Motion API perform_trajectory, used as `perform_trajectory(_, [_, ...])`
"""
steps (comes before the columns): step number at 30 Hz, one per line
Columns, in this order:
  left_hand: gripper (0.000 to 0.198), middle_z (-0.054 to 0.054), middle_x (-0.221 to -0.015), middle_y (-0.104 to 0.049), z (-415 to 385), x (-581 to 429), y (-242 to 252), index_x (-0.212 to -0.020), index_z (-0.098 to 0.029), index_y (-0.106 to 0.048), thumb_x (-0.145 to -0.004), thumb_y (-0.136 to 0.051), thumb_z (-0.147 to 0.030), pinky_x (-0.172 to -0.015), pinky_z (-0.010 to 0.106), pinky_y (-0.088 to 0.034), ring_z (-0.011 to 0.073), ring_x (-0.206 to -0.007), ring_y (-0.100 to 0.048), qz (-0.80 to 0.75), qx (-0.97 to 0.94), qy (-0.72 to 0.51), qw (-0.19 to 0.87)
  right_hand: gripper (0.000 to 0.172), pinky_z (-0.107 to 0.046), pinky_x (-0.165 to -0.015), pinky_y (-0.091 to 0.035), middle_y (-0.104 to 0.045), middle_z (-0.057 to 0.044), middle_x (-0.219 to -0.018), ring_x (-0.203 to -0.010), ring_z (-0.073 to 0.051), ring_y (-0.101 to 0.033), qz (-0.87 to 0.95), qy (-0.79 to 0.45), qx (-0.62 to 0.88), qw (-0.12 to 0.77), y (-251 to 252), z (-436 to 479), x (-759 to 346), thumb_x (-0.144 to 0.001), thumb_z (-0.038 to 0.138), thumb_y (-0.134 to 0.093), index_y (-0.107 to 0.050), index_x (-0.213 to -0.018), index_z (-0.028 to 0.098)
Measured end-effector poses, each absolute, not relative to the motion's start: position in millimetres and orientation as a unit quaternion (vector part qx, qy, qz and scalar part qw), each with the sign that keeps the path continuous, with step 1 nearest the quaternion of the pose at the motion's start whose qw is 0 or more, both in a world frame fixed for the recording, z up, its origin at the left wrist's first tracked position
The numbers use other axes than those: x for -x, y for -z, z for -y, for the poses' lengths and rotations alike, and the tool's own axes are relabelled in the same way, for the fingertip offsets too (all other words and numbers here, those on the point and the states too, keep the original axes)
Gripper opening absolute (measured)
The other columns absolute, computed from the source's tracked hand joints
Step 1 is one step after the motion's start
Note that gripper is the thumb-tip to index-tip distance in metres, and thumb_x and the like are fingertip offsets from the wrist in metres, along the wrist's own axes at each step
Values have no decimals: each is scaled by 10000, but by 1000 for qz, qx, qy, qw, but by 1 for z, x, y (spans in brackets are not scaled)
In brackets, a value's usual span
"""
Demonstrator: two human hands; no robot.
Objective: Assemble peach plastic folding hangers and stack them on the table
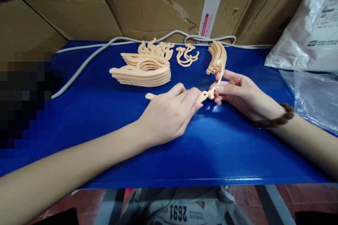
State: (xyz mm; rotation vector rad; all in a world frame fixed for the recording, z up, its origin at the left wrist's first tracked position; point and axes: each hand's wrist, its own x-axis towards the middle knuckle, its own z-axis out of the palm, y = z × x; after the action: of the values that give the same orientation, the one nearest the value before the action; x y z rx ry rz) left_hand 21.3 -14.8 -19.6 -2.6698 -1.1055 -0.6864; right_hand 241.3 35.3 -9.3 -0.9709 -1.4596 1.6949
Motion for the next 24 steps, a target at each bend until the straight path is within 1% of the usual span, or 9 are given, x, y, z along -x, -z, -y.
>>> perform_trajectory(4, [338,67,-811,-631,13,-22,18,-950,-150,-604,-1038,-280,-187,-710,290,-464,197,-783,-562,358,898,221,128,312,-243,-618,-485,-697,15,-767,-612,-93,-608,562,-648,382,344,8,-34,-240,-759,259,-789,-534,-928,198])
perform_trajectory(6, [366,72,-828,-646,12,-22,19,-961,-146,-615,-1051,-265,-199,-726,297,-464,198,-776,-559,351,900,216,144,321,-251,-622,-483,-692,15,-759,-607,-95,-600,565,-642,389,344,7,-33,-240,-749,272,-795,-534,-921,199])
perform_trajectory(13, [370,81,-908,-686,9,-20,23,-1016,-107,-613,-1071,-263,-212,-692,315,-447,203,-778,-582,319,905,233,158,250,-248,-594,-440,-656,26,-700,-626,-106,-569,586,-619,396,341,8,-33,-241,-766,284,-770,-564,-890,215])
perform_trajectory(24, [366,86,-887,-702,10,-21,23,-1041,-85,-613,-1077,-278,-225,-654,318,-431,194,-755,-611,318,903,221,188,232,-258,-601,-420,-624,36,-662,-621,-113,-554,590,-614,398,341,6,-29,-240,-764,258,-759,-551,-864,224])
